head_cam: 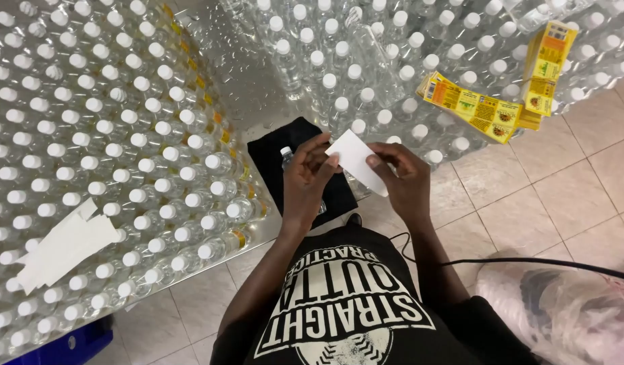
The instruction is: Manually applying adhesive labels to clear plastic water bottles in a production environment.
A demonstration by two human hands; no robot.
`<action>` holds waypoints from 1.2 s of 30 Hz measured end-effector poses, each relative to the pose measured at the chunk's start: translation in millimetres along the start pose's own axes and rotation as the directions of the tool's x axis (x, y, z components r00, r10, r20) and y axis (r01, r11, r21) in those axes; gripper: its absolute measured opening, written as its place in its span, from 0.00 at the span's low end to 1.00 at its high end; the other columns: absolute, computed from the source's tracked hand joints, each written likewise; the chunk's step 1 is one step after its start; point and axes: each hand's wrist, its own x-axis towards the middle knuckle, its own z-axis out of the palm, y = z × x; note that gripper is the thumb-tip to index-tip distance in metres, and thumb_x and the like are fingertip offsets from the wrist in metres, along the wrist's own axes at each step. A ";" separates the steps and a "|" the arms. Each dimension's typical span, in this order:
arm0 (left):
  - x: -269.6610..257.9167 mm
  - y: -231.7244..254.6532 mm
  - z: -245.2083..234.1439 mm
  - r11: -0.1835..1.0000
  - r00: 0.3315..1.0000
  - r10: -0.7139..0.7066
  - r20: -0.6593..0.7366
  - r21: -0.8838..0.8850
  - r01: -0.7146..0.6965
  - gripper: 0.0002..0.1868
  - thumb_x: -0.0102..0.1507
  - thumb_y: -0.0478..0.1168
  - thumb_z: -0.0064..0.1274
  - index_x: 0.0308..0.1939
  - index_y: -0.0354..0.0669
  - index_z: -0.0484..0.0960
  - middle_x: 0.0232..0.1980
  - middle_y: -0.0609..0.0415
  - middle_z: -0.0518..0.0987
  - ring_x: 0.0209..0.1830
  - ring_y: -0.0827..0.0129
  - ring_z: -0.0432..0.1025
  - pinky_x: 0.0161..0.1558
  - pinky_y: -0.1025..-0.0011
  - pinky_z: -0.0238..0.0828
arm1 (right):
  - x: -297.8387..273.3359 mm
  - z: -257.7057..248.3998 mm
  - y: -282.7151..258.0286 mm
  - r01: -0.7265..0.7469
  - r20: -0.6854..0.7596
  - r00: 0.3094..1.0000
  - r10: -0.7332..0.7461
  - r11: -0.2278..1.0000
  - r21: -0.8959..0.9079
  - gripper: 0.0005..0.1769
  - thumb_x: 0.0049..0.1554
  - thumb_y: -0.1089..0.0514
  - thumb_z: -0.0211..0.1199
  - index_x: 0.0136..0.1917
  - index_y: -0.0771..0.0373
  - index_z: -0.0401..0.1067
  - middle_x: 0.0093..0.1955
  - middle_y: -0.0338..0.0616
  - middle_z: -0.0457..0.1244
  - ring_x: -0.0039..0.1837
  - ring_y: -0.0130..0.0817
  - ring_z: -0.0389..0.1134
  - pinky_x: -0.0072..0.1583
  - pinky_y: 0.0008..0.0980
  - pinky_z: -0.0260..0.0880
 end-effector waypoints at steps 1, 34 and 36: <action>-1.6 -3.9 -3.4 1.000 1.000 0.001 -0.007 0.004 -0.001 0.25 0.72 0.40 0.62 0.71 0.36 0.78 0.54 0.42 0.85 0.51 0.66 0.81 0.54 0.64 0.85 | -2.8 5.8 -3.6 -0.001 0.007 1.000 0.001 1.000 0.005 0.11 0.63 0.62 0.76 0.59 0.65 0.83 0.51 0.49 0.74 0.54 0.34 0.76 0.64 0.44 0.76; -33.0 -18.2 -31.4 0.993 0.994 -0.069 -0.090 0.087 0.076 0.11 0.74 0.44 0.60 0.54 0.40 0.86 0.43 0.46 0.85 0.45 0.65 0.81 0.55 0.56 0.78 | -38.1 28.1 30.0 -0.247 0.002 0.964 0.265 0.895 0.371 0.15 0.67 0.55 0.71 0.60 0.68 0.77 0.52 0.46 0.70 0.56 0.29 0.72 0.62 0.33 0.73; -29.3 -17.4 -42.4 0.996 0.973 -0.036 -0.229 0.068 0.053 0.14 0.76 0.48 0.57 0.55 0.42 0.83 0.45 0.51 0.82 0.49 0.68 0.77 0.56 0.61 0.76 | -39.4 35.4 -16.4 -0.297 0.017 0.951 0.308 0.899 0.323 0.13 0.66 0.58 0.68 0.61 0.66 0.78 0.58 0.49 0.72 0.59 0.31 0.71 0.64 0.36 0.69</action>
